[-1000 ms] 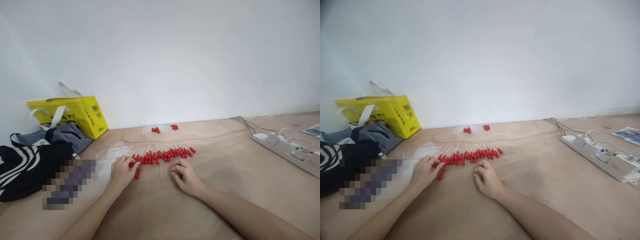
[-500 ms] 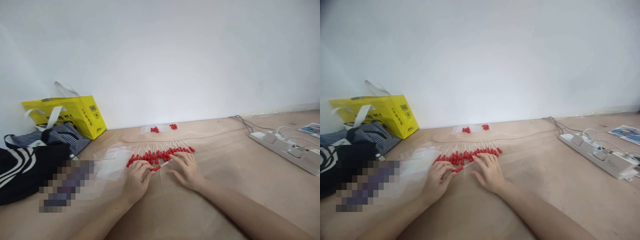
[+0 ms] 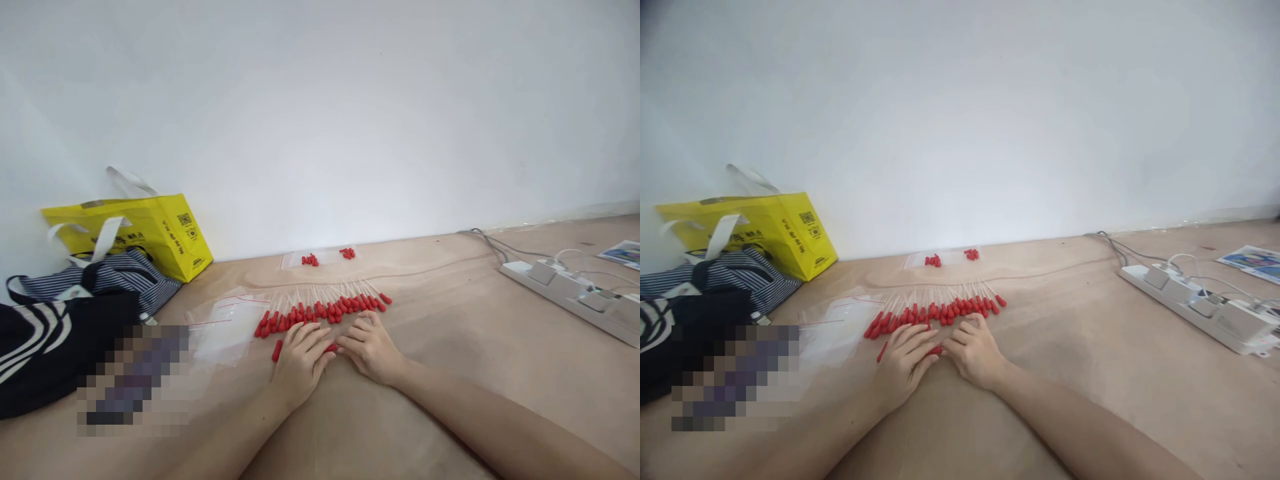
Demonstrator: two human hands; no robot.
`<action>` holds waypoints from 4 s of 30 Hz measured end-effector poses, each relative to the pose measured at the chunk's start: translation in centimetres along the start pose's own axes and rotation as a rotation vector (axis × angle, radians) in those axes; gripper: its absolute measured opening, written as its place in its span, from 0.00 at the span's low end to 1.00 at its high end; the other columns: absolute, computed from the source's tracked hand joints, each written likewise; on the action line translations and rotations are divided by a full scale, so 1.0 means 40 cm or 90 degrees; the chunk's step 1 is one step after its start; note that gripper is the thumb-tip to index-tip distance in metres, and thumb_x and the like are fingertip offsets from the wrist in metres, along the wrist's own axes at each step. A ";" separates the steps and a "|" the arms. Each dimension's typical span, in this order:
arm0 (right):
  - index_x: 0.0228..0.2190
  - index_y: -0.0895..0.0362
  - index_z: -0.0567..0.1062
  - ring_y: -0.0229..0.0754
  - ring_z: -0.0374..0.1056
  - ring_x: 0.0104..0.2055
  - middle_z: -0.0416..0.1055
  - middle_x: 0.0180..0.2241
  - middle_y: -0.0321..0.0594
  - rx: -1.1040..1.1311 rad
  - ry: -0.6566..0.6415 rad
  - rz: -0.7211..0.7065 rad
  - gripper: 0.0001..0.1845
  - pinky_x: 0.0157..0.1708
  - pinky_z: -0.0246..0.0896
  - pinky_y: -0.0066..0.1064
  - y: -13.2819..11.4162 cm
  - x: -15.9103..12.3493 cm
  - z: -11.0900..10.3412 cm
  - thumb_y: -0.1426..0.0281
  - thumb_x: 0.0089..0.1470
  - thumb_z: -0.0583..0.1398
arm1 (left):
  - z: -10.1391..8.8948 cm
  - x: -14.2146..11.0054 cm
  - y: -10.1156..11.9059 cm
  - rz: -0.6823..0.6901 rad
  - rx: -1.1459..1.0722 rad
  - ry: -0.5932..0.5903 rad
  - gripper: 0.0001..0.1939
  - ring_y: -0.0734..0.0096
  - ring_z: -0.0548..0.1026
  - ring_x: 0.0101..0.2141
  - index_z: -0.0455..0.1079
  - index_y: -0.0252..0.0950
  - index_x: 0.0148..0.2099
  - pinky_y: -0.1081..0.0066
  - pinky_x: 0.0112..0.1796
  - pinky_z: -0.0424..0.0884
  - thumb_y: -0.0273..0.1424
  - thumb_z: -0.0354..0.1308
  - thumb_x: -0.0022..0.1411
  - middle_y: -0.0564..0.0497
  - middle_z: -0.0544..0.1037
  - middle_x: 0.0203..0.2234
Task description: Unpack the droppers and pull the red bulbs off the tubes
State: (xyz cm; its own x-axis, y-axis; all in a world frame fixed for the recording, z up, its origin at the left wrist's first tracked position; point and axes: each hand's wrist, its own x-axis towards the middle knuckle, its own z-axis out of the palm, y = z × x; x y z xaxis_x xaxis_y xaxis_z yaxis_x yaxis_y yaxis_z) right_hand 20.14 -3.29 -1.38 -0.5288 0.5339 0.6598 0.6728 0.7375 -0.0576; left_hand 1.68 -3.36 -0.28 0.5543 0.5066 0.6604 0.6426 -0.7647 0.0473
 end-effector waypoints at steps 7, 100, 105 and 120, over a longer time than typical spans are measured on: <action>0.25 0.56 0.71 0.37 0.54 0.28 0.64 0.19 0.35 0.011 -0.018 -0.005 0.11 0.39 0.45 0.37 -0.004 -0.004 -0.007 0.73 0.54 0.51 | -0.003 -0.003 0.008 -0.026 0.005 -0.015 0.08 0.67 0.72 0.38 0.69 0.39 0.31 0.56 0.49 0.51 0.29 0.49 0.59 0.55 0.77 0.29; 0.42 0.57 0.65 0.44 0.61 0.41 0.65 0.38 0.46 0.182 0.111 0.159 0.15 0.39 0.60 0.38 -0.015 -0.037 -0.015 0.74 0.50 0.53 | -0.129 0.002 -0.127 -0.228 0.142 0.076 0.07 0.68 0.69 0.31 0.64 0.35 0.28 0.69 0.34 0.64 0.31 0.48 0.55 0.50 0.72 0.25; 0.51 0.58 0.60 0.47 0.57 0.49 0.64 0.46 0.47 0.020 0.097 0.046 0.24 0.48 0.51 0.44 0.002 -0.036 -0.031 0.69 0.51 0.55 | -0.081 -0.003 -0.037 -0.104 0.031 0.012 0.06 0.69 0.70 0.33 0.65 0.36 0.31 0.68 0.35 0.63 0.29 0.49 0.57 0.51 0.73 0.28; 0.33 0.55 0.72 0.37 0.60 0.29 0.69 0.24 0.36 -0.023 0.031 0.013 0.10 0.42 0.48 0.38 0.004 -0.008 0.005 0.75 0.53 0.52 | -0.001 0.007 -0.004 0.012 0.016 -0.004 0.10 0.66 0.69 0.40 0.68 0.37 0.42 0.64 0.41 0.64 0.30 0.51 0.57 0.50 0.75 0.38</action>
State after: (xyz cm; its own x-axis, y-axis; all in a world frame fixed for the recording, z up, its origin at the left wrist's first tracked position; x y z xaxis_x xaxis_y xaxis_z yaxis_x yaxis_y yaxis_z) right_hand 20.32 -3.26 -1.74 -0.4888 0.5275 0.6948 0.7025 0.7102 -0.0451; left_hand 1.69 -3.10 -0.07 0.5698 0.4944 0.6564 0.6449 -0.7641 0.0158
